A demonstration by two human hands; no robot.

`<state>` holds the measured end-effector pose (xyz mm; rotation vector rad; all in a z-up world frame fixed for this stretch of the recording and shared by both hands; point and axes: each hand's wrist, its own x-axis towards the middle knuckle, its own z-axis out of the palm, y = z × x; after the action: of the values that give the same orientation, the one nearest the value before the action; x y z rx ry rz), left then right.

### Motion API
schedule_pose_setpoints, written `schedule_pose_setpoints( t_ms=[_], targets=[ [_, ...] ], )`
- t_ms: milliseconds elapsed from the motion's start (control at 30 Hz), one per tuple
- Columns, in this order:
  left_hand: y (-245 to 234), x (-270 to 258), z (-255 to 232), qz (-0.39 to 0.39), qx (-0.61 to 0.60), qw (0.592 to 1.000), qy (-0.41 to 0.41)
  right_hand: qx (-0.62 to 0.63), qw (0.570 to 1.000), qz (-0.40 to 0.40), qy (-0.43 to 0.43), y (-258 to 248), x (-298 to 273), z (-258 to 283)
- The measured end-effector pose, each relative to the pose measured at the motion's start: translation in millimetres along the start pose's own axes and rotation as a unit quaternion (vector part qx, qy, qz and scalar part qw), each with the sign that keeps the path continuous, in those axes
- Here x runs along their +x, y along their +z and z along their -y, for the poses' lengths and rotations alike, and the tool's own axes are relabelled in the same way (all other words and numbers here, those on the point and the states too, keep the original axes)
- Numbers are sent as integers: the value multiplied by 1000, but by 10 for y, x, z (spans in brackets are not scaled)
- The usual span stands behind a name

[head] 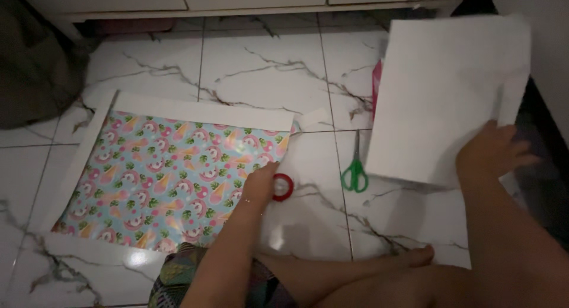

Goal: The person finishes tying a red ribbon on a small gift, then wraps a larger pink box using white tissue paper and patterned wrapping paper. They fold the paper around the box, secure it with clear tape, and trim excess paper with scissors.

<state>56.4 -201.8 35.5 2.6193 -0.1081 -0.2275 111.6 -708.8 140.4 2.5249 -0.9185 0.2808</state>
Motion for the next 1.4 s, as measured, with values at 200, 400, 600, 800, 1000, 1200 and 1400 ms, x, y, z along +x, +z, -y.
schedule_pose_setpoints(
  t_ms=[200, 400, 600, 800, 1000, 1200, 1400],
  targets=[
    [-102, -66, 60, -40, -30, 999, -6, -45, 963, -164, -207, -115, -375, 682],
    [-138, -194, 197, -166, -109, 980, -5, 321, 820, -2, -475, -819, -1303, 2054],
    [-288, -345, 96, -130, -184, 969, -100, 254, 777, 194, -543, -1262, -1848, 2668],
    [-393, -326, 6, -165, -127, 977, -52, 168, 812, 208, -519, -1073, -1834, 2729],
    [-408, -317, -111, -158, -132, 978, -25, 258, 904, 112, -322, -715, -1667, 2752],
    [-557, -182, -174, -263, -216, 940, 18, 576, 613, 134, -524, -770, -2298, 2552],
    [-693, -111, -68, -258, -252, 932, 31, 449, 677, 138, -567, -897, -2628, 1932]
  ],
)
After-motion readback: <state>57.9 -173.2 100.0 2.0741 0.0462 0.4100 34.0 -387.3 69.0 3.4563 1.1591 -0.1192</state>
